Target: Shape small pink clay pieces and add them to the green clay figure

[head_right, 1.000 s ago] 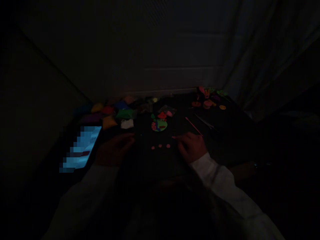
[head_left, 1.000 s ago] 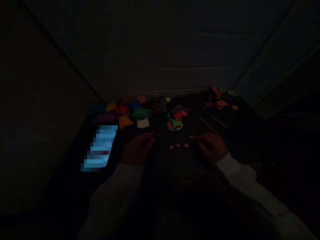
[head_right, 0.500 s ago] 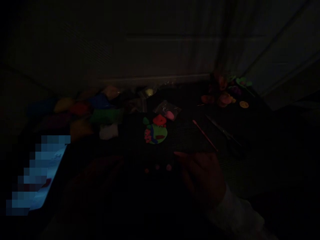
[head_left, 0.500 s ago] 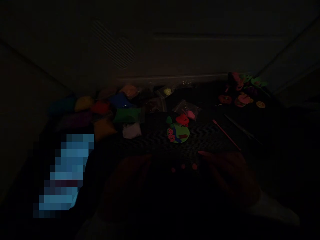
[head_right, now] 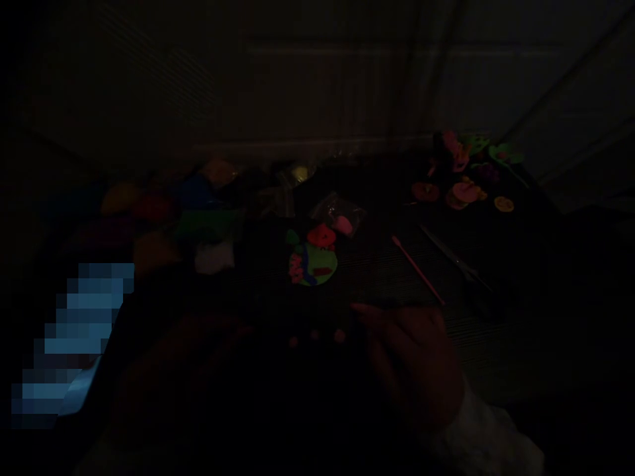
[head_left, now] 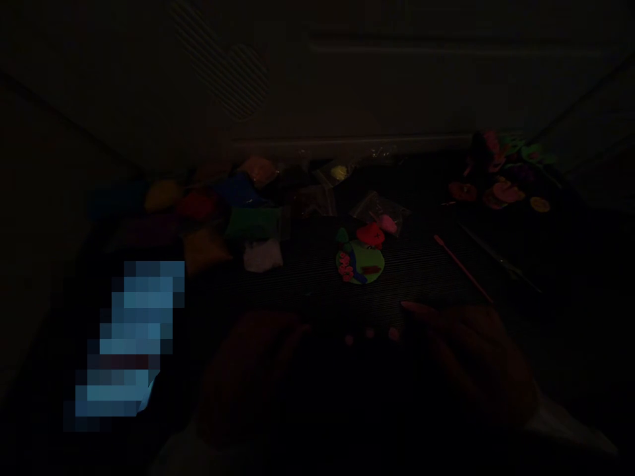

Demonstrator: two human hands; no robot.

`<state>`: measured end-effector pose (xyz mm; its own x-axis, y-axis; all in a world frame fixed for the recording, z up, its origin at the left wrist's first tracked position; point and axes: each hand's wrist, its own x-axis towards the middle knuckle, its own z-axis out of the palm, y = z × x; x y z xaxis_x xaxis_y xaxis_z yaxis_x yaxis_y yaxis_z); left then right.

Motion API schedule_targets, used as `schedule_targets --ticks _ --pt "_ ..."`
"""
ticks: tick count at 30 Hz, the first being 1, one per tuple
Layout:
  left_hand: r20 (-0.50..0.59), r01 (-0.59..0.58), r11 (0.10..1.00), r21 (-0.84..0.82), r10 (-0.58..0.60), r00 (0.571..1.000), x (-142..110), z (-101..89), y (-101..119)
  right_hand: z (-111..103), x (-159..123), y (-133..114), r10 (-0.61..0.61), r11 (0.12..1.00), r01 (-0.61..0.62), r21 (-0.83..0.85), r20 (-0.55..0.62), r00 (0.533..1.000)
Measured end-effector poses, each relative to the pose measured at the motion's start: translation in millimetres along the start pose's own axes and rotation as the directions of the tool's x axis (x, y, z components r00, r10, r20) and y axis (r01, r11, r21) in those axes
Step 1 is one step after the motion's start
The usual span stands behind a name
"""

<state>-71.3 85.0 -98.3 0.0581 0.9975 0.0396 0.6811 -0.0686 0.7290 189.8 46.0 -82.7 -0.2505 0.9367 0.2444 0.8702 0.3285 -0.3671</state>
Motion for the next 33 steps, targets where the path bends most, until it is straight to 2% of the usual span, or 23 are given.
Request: schedule_targets --ticks 6,13,16,19,23,29,33 --pt "0.02 -0.061 0.998 0.01 0.061 0.998 -5.1 1.0 -2.0 -0.9 -3.2 0.3 0.01 1.0 -0.01 0.012 -0.002 1.0" --pt "0.108 -0.192 0.981 -0.005 0.191 0.976 -4.0 0.8 -7.4 2.0 0.7 0.3 -0.013 1.0 0.013 0.017 0.018 1.0" --pt "0.084 -0.325 0.943 0.067 0.32 0.944 -2.4 3.5 -8.5 4.3 5.3 -1.0 -0.045 0.999 0.044 0.029 0.037 0.998" --pt "0.081 -0.459 0.861 0.221 0.452 0.888 -1.7 3.9 -6.7 5.0 10.6 -4.6 -0.071 0.997 0.07 0.018 0.061 0.996" --pt "0.132 -0.534 0.77 0.35 0.524 0.842 -4.1 2.4 0.3 5.2 15.5 -8.6 -0.067 0.998 0.067 0.002 0.062 0.996" --pt "0.148 -0.588 0.716 0.378 0.58 0.801 -17.8 9.3 21.8 6.7 16.9 -9.5 -0.047 0.999 0.048 -0.006 0.091 0.995" --pt "0.152 -0.556 0.707 0.437 0.55 0.821 -24.7 15.0 28.7 7.3 15.1 -11.1 -0.034 0.999 0.035 -0.012 0.086 0.996"
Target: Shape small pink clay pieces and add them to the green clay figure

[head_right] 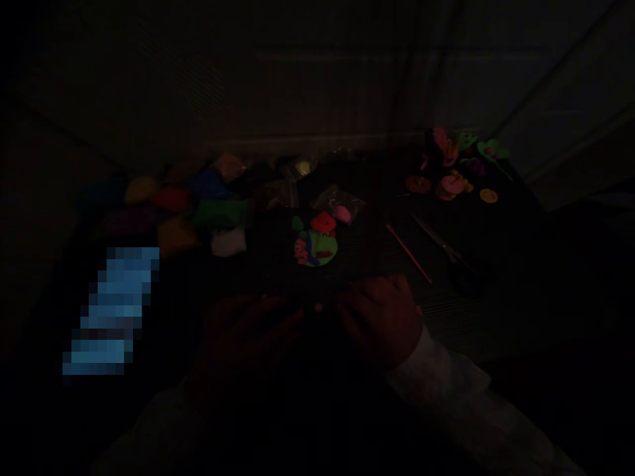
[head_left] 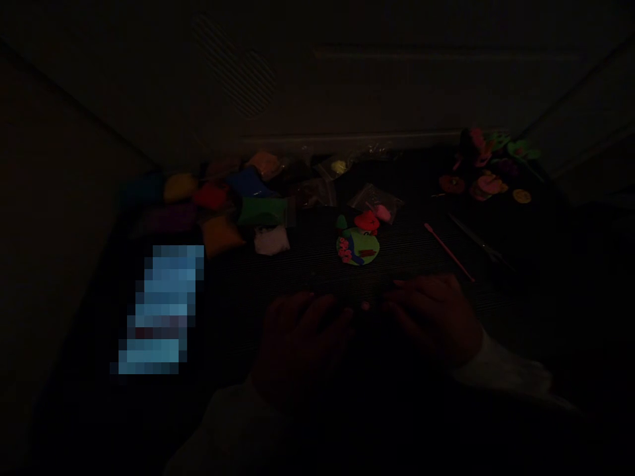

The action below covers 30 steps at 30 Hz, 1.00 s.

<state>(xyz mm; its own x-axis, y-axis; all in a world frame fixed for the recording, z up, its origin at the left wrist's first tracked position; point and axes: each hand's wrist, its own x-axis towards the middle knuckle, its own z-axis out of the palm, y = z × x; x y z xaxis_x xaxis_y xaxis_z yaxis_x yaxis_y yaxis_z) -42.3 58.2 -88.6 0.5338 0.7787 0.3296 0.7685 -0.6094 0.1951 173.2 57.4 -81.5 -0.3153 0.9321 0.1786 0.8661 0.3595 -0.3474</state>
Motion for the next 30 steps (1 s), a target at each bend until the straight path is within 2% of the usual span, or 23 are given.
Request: schedule_targets --ticks 5,9,16,22,30 --pt "0.026 -0.025 0.996 0.088 0.022 0.999 -3.3 0.9 0.3 2.1 -3.2 -0.8 0.001 1.0 0.0 0.019 -0.015 1.0" --pt "0.005 -0.058 0.99 0.126 0.058 0.998 -4.7 1.2 0.5 3.9 -3.0 -3.2 -0.013 1.0 0.013 0.018 -0.035 0.999" --pt "-0.024 -0.056 0.998 0.033 0.057 0.998 -8.0 4.7 -3.4 7.2 4.1 -12.4 0.002 1.0 -0.002 -0.005 0.013 1.0" --pt "-0.045 -0.037 0.999 -0.025 0.036 0.998 -9.6 5.8 -6.9 10.0 8.7 -19.9 0.061 0.998 -0.059 -0.034 0.058 0.996" --pt "-0.058 0.004 0.99 -0.143 -0.013 0.998 -8.3 1.2 -9.4 8.9 9.9 -18.8 0.071 0.997 -0.071 0.028 0.011 0.997"
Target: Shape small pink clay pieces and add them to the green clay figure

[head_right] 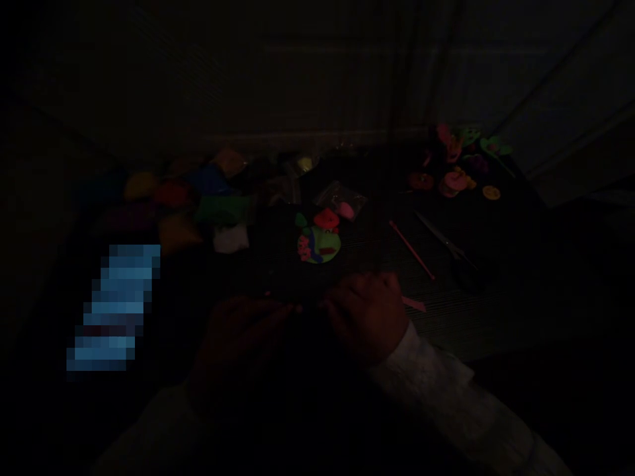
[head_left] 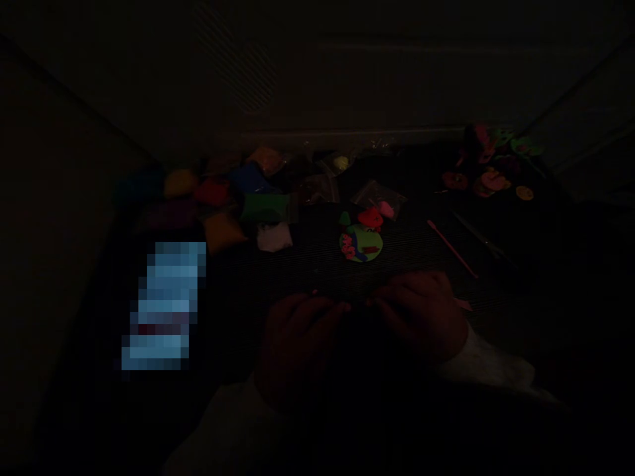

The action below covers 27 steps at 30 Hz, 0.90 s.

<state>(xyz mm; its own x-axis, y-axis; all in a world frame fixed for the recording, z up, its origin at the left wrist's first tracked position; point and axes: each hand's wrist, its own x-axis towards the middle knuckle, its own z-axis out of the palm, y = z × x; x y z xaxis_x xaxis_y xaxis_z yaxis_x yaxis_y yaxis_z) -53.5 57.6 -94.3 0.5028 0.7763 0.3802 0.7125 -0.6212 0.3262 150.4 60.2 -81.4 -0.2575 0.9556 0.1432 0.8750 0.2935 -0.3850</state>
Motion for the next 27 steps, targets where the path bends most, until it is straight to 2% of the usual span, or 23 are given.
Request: schedule_targets --ticks 3,9,20,27 --pt "0.0 0.019 1.0 0.024 -0.019 1.0 1.8 2.2 1.2 -1.9 -0.2 0.9 0.017 1.0 -0.017 -0.015 -0.015 1.0" --pt "0.005 0.026 1.0 0.005 -0.026 1.0 2.6 7.3 6.0 -0.6 -0.3 -2.4 0.016 0.999 -0.014 -0.049 0.042 0.999" --pt "-0.001 0.056 0.997 -0.047 -0.056 0.998 1.6 5.8 6.4 0.8 3.1 -7.4 0.057 0.998 -0.054 -0.026 0.13 0.99" --pt "-0.013 0.049 0.997 -0.053 -0.05 0.999 1.0 7.7 5.7 2.2 2.8 -7.9 0.056 0.998 -0.053 -0.039 0.097 0.994"
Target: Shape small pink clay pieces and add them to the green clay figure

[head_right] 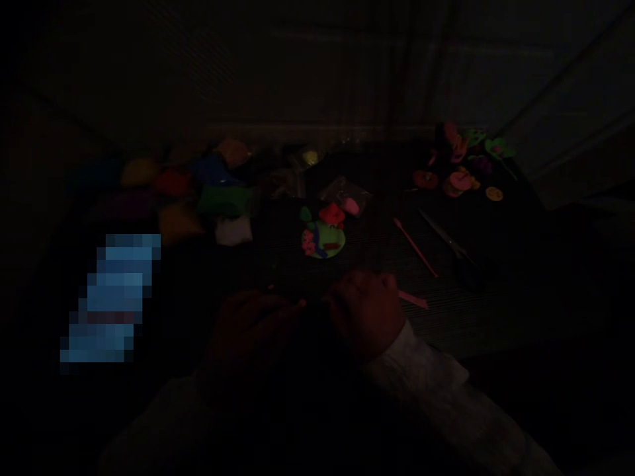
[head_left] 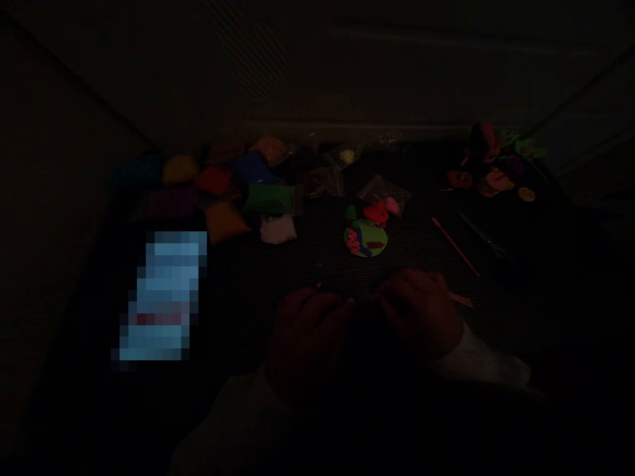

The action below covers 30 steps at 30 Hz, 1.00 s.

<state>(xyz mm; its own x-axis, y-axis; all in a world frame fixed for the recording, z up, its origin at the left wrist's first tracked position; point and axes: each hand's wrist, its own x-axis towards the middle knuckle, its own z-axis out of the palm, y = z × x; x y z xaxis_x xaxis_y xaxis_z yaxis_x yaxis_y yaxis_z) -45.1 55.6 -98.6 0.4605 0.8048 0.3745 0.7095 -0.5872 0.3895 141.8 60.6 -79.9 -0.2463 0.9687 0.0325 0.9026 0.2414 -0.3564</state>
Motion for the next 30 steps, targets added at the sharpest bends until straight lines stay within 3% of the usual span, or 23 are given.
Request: schedule_targets --ticks 6,18,25,30 --pt "-0.005 0.006 1.0 -0.005 -0.006 1.0 0.8 -1.5 0.8 -1.2 -3.0 -2.3 0.014 0.999 -0.016 -0.034 -0.08 0.997" --pt "-0.005 0.008 0.999 -0.031 -0.008 1.0 -1.4 -2.4 0.9 0.3 -1.1 -4.8 0.009 0.999 -0.011 -0.053 -0.027 1.0" --pt "-0.019 0.0 0.999 -0.041 0.0 1.0 -1.8 -2.3 0.2 -2.2 -2.6 -3.1 -0.005 1.0 0.006 0.013 -0.047 0.999" --pt "0.003 0.023 0.999 -0.043 -0.023 1.0 -2.1 -2.9 1.0 -2.3 -3.4 -0.9 0.002 0.999 -0.005 -0.04 -0.069 0.998"
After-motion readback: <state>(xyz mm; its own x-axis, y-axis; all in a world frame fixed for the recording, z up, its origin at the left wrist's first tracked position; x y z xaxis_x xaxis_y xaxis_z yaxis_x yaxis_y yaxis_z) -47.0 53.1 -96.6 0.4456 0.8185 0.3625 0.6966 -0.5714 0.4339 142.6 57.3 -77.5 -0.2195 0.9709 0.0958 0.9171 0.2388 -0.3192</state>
